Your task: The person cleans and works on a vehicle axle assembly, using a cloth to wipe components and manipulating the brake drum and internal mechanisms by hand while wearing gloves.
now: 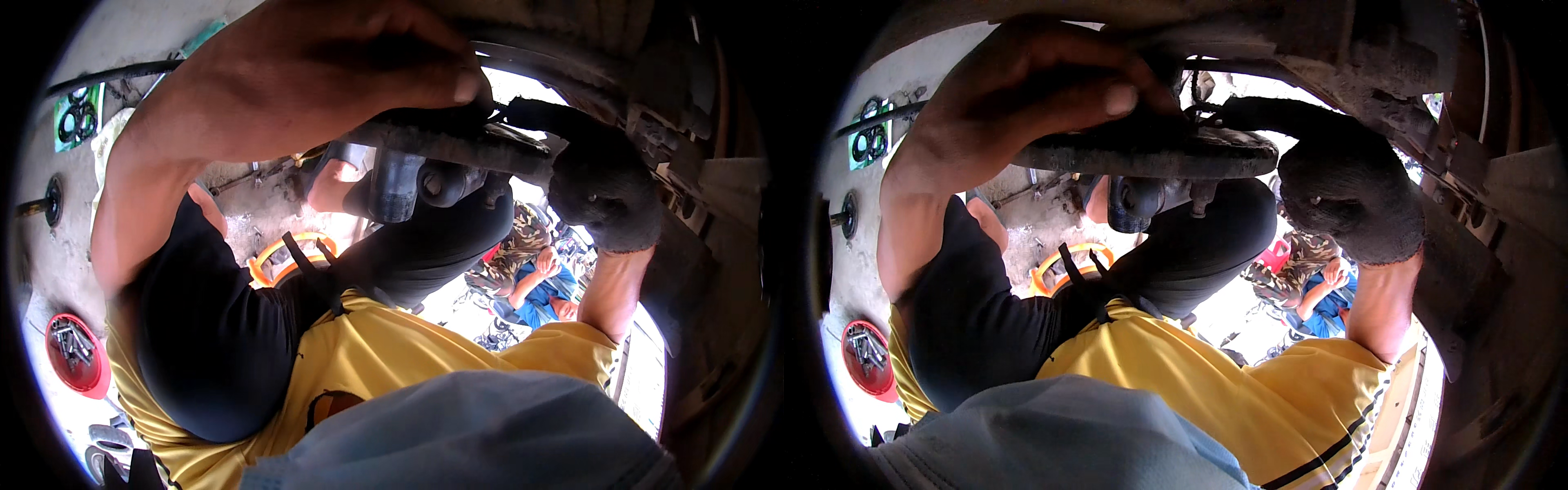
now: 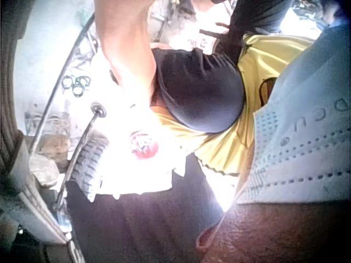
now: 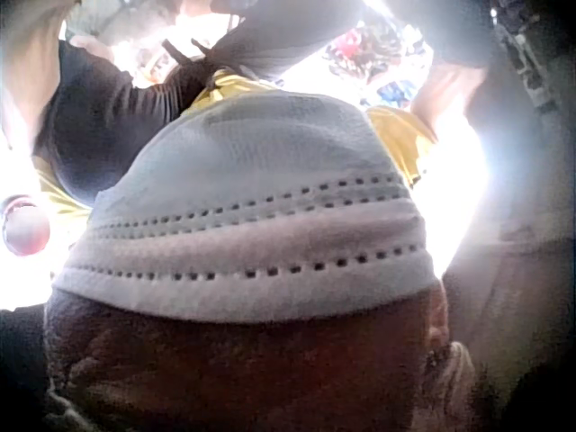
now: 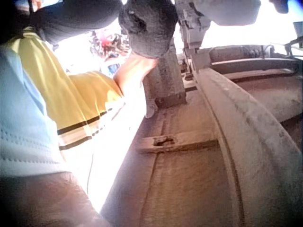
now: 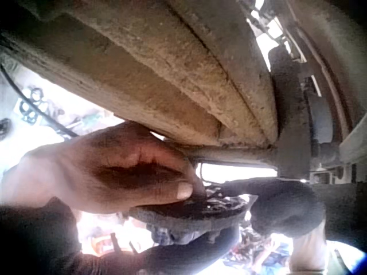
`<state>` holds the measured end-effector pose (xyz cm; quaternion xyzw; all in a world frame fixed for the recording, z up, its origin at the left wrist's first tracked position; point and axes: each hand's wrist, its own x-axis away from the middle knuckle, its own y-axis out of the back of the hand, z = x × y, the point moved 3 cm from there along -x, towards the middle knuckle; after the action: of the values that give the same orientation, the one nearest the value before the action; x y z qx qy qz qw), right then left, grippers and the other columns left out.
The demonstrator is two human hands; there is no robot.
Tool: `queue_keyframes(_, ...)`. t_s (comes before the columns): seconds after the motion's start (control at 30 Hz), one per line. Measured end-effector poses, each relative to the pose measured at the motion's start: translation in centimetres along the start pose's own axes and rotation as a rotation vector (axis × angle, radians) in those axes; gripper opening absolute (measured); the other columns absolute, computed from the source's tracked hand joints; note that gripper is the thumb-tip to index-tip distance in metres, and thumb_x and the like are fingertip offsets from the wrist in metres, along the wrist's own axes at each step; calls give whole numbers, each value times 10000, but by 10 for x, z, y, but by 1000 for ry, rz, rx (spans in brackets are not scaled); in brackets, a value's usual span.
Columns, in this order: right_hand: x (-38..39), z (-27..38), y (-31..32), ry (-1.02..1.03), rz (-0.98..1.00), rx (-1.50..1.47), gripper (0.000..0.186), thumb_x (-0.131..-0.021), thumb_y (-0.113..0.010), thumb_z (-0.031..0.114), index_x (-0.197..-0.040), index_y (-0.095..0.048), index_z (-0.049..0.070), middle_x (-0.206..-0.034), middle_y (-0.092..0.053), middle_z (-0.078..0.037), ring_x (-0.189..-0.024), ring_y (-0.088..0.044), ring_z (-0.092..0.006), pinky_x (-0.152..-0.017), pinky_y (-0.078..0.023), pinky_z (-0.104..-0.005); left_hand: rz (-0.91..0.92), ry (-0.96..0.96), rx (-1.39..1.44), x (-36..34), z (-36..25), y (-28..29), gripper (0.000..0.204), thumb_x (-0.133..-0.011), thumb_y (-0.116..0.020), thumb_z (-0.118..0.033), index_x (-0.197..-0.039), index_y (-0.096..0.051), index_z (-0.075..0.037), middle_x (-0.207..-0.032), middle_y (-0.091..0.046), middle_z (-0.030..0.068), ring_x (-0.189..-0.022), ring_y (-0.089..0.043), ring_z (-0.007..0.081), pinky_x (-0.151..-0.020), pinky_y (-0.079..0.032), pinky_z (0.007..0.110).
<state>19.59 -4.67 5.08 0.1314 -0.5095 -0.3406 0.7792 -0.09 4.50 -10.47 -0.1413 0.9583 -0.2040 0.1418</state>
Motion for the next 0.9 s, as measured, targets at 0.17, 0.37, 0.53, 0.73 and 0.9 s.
queue_keyframes(0.17, -12, -4, -4, 37, -78, -32, 84, -779, -663, 22, -778, -606, -39, -1108, -657, -217, -830, -669, -253, -727, -533, -307, -225, 77, -229, 8, -5, -7, 194, -965, -588, -146, -1071, -676, -10, -927, -697, 94, -900, -666, 147, -867, -519, 268)
queue_keyframes(0.37, -1, 6, -10, -25, -222, -53, 86, -782, -656, 23, -822, -614, -40, -1098, -660, -211, -816, -665, -242, -718, -531, -302, -24, 110, -261, -7, -8, -7, 231, -968, -599, -206, -1084, -673, -22, -925, -684, 80, -861, -639, 139, -822, -500, 281)
queue_keyframes(0.53, 5, 8, -16, -50, -334, -78, 104, -784, -649, 24, -859, -621, -42, -1091, -662, -206, -805, -661, -233, -711, -528, -297, -15, 28, -278, -7, -6, -13, 282, -977, -579, -275, -1089, -673, -34, -936, -683, 91, -849, -651, 172, -832, -504, 309)
queue_keyframes(0.73, -7, 7, -25, -7, -419, -106, 136, -787, -642, 25, -904, -629, -43, -1082, -665, -200, -791, -657, -222, -702, -526, -292, 120, -125, 12, -7, 12, -4, 299, -1013, -493, -256, -1110, -655, -24, -956, -683, 131, -822, -670, 192, -769, -548, 301)
queue_keyframes(0.9, 14, 19, -31, -91, -525, -107, 167, -790, -636, 26, -941, -636, -45, -1074, -667, -195, -779, -654, -213, -694, -523, -287, 97, -158, -34, -6, -10, 0, 296, -999, -519, -238, -1081, -650, 14, -1002, -679, 180, -824, -675, 212, -758, -585, 335)
